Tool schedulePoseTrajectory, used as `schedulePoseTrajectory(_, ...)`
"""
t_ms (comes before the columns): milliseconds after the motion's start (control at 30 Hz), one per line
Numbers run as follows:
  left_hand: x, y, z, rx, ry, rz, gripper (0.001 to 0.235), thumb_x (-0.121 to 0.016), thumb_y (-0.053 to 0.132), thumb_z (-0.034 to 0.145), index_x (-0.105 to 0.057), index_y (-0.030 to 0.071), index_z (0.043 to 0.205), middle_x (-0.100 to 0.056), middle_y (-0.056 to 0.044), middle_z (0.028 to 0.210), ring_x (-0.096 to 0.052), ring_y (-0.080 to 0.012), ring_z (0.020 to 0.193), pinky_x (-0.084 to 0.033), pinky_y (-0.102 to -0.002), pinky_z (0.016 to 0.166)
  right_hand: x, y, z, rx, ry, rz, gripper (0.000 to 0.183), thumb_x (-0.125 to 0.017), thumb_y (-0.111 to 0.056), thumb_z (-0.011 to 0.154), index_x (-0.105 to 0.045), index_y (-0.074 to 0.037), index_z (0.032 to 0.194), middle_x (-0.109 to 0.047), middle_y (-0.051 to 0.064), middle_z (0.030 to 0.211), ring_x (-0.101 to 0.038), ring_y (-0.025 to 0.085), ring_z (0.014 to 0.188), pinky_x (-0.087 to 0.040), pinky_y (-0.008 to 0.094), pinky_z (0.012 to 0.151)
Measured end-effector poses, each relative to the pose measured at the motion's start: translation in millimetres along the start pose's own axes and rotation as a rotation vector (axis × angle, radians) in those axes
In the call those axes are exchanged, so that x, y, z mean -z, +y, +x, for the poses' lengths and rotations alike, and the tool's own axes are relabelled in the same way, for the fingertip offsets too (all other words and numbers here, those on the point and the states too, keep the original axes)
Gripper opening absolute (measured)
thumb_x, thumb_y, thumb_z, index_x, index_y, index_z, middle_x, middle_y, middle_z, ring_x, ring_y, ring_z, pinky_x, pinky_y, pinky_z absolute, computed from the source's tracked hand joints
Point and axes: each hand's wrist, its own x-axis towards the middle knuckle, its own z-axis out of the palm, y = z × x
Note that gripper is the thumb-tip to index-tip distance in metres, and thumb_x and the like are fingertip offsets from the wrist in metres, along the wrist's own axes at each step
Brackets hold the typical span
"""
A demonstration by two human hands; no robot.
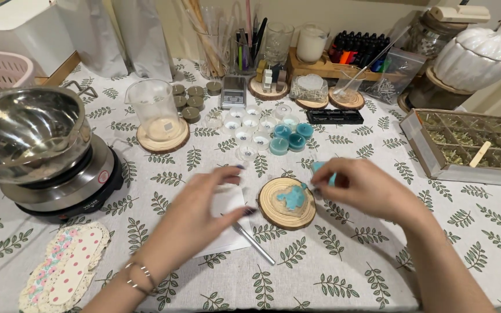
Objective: The person is crafting small decorative candles. They use a metal spatula to scrape blue wax from a wooden slice and apply it to a clear plastic mold. They then use tweezers to place small heart-shaped wax pieces into the mold and smooth the surface with the spatula.
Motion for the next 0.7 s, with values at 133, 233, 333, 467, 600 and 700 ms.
schedulePoseTrajectory(133, -13.6, 16.1, 16.2, -0.251, -0.101, 0.068, 0.101, -0.09, 0.038, 0.067, -0.04, 0.004, 0.147, -0.057, -0.021, 0.137, -0.048, -0.0328, 0.132, -0.039, -0.042, 0.107, -18.5, -7.0, -12.5, -0.031, 0.038, -0.127, 0.037, -0.08, -0.033, 0.08, -0.078, -0.014, 0.112, -0.076, 0.006, 0.094, -0.073, 0.02, 0.08, -0.059, 0.035, 0.075)
schedulePoseTrajectory(233, -20.3, 23.4, 25.2, -0.313, -0.11, 0.106, 0.106, -0.091, 0.041, 0.064, -0.037, 0.0, 0.146, -0.059, -0.022, 0.13, -0.051, -0.0326, 0.125, -0.039, -0.042, 0.107, -27.6, -12.9, -17.2, -0.044, 0.072, -0.143, 0.041, -0.082, -0.032, 0.077, -0.076, -0.012, 0.112, -0.074, 0.008, 0.094, -0.072, 0.023, 0.081, -0.057, 0.036, 0.078)
schedulePoseTrajectory(333, -23.4, 27.0, 32.7, -0.228, -0.17, 0.127, 0.107, -0.09, 0.041, 0.063, -0.036, 0.003, 0.148, -0.063, -0.018, 0.126, -0.054, -0.0304, 0.121, -0.042, -0.041, 0.107, -33.1, -14.9, -19.5, -0.052, 0.112, -0.097, 0.041, -0.083, -0.031, 0.076, -0.075, -0.011, 0.11, -0.074, 0.008, 0.091, -0.072, 0.023, 0.08, -0.058, 0.036, 0.077)
schedulePoseTrajectory(467, -28.6, 30.8, 39.1, -0.186, -0.226, 0.157, 0.107, -0.09, 0.04, 0.062, -0.037, 0.005, 0.149, -0.066, -0.017, 0.123, -0.055, -0.0303, 0.116, -0.042, -0.04, 0.107, -38.3, -14.0, -17.8, 0.025, 0.139, -0.033, 0.039, -0.085, -0.028, 0.073, -0.075, -0.01, 0.107, -0.073, 0.009, 0.088, -0.072, 0.022, 0.079, -0.058, 0.036, 0.074)
schedulePoseTrajectory(600, -30.3, 28.7, 41.9, -0.251, -0.179, 0.174, 0.11, -0.093, 0.038, 0.059, -0.038, 0.003, 0.147, -0.064, -0.02, 0.126, -0.054, -0.0329, 0.116, -0.04, -0.044, 0.106, -43.2, -11.0, -14.3, 0.092, 0.054, -0.028, 0.034, -0.084, -0.026, 0.076, -0.075, -0.01, 0.104, -0.073, 0.009, 0.086, -0.071, 0.021, 0.077, -0.058, 0.034, 0.072)
schedulePoseTrajectory(700, -28.5, 26.9, 47.9, -0.262, -0.22, 0.226, 0.111, -0.095, 0.04, 0.059, -0.038, 0.002, 0.147, -0.062, -0.021, 0.129, -0.054, -0.0333, 0.117, -0.04, -0.044, 0.105, -39.5, -3.7, -13.6, 0.077, 0.07, 0.061, 0.027, -0.076, -0.019, 0.077, -0.077, -0.013, 0.104, -0.076, 0.004, 0.086, -0.074, 0.018, 0.078, -0.06, 0.033, 0.073)
